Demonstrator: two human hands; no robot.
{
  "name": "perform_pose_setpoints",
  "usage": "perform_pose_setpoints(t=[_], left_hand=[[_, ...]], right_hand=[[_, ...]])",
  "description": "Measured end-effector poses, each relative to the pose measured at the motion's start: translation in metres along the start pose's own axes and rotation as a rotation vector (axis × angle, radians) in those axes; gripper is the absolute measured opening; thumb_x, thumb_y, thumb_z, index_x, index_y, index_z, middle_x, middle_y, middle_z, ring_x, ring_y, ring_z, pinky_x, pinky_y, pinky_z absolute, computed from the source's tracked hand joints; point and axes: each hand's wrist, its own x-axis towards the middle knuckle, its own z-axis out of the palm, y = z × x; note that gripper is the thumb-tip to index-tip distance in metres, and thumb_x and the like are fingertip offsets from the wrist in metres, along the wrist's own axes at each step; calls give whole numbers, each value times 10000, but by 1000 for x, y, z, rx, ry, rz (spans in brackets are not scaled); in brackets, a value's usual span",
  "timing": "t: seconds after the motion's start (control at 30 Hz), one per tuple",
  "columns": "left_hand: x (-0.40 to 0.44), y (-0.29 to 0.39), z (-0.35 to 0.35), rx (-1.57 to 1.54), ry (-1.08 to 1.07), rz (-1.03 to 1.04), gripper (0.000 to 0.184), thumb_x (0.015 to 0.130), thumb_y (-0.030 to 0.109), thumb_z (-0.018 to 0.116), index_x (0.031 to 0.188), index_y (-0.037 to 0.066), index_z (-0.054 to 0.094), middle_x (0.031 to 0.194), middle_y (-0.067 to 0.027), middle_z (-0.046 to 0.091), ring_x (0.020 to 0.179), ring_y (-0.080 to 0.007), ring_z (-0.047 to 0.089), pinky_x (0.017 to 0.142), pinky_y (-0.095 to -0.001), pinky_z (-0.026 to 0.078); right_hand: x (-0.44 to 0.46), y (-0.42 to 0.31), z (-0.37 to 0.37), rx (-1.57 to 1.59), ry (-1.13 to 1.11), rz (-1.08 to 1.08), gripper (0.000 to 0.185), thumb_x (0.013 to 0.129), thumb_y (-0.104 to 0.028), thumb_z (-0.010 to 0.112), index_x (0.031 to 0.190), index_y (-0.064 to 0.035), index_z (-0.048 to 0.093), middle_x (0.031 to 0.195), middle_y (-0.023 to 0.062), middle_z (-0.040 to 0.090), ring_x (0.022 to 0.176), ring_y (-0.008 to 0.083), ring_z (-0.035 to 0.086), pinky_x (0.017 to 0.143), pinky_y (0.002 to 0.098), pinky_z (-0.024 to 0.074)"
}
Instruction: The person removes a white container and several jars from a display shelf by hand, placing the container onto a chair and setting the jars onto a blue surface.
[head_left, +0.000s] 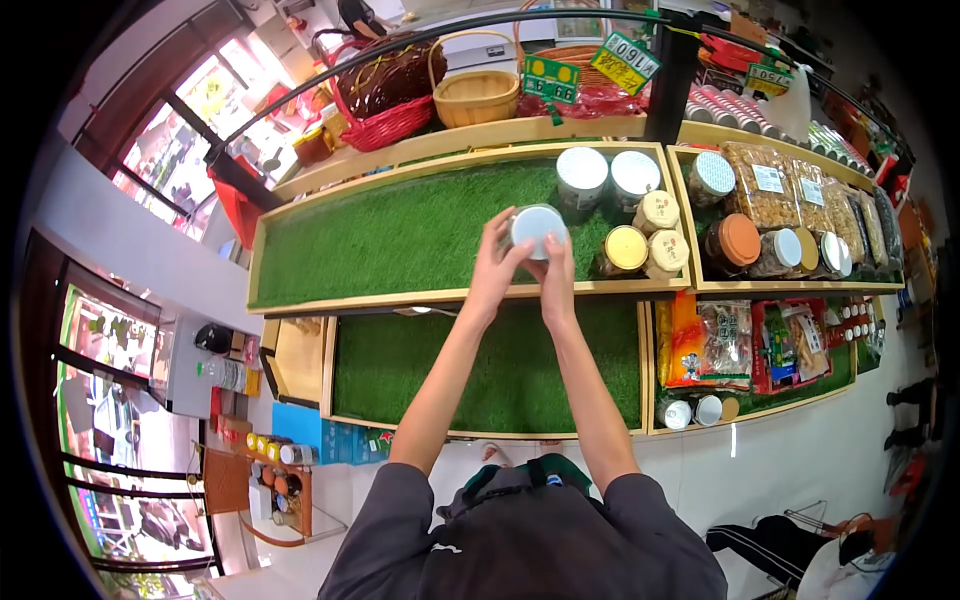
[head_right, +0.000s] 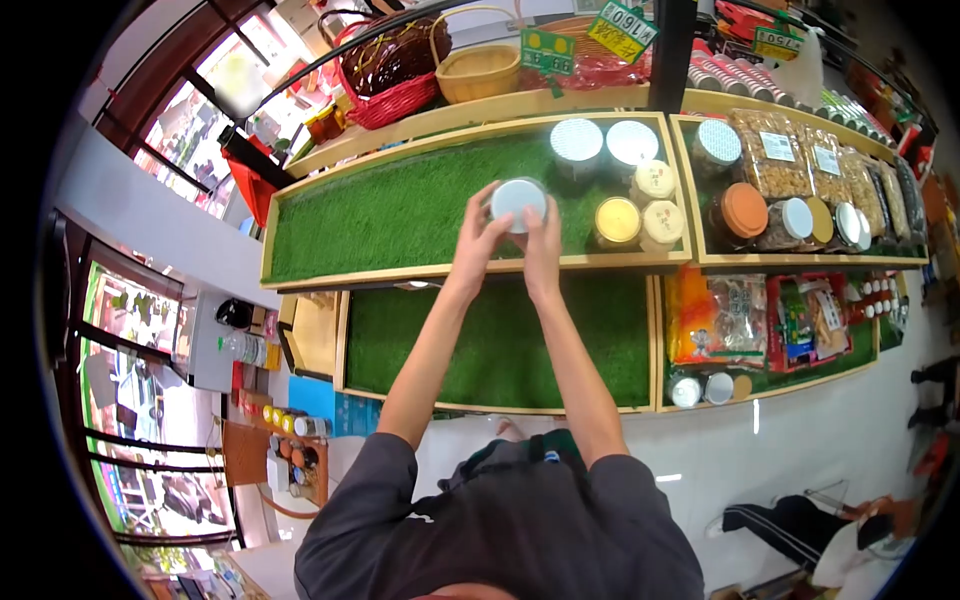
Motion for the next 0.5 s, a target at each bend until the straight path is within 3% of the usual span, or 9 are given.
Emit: perform_pose_setpoints(t=[0.07, 0.2, 0.33, 0.5], left_hand=[[-33, 18, -17, 27, 67, 51, 638, 862, 175, 643, 1396, 54, 315, 1385, -183, 371, 1272, -296, 417, 1036, -395, 367], [-102, 27, -66, -5, 248, 74, 646, 840, 112, 654, 1391, 45, 324, 1354, -162, 403, 1226, -241, 457, 1018, -358, 386], [-198, 1, -131, 245, 518, 97, 568, 828, 79, 653, 1343, 35, 418, 1295, -132, 469, 1162, -195, 485, 975, -319, 412], [-333, -18, -178, -67, 896, 56, 510, 865, 85, 634, 1312, 42, 395, 1217, -108, 511, 1125, -171, 509, 962, -302, 413]], right_hand=[[-21, 9, 15, -24, -104, 35, 711, 889, -375, 551, 1425, -13, 255, 1306, 135, 359, 1164, 245, 475, 842, 333, 526], [-86, 45, 51, -123, -229, 157, 798, 865, -381, 574, 1466, -28, 185, 1306, 135, 377, 1173, 253, 473, 870, 346, 517], [-169, 104, 84, -25, -393, 484, 766, 881, -332, 557, 1480, -58, 166, 1313, 139, 429, 1183, 225, 481, 941, 355, 457], [-277, 157, 130, -258, -568, 728, 750, 903, -316, 536, 1492, -56, 152, 1326, 164, 451, 1161, 243, 502, 968, 337, 422]])
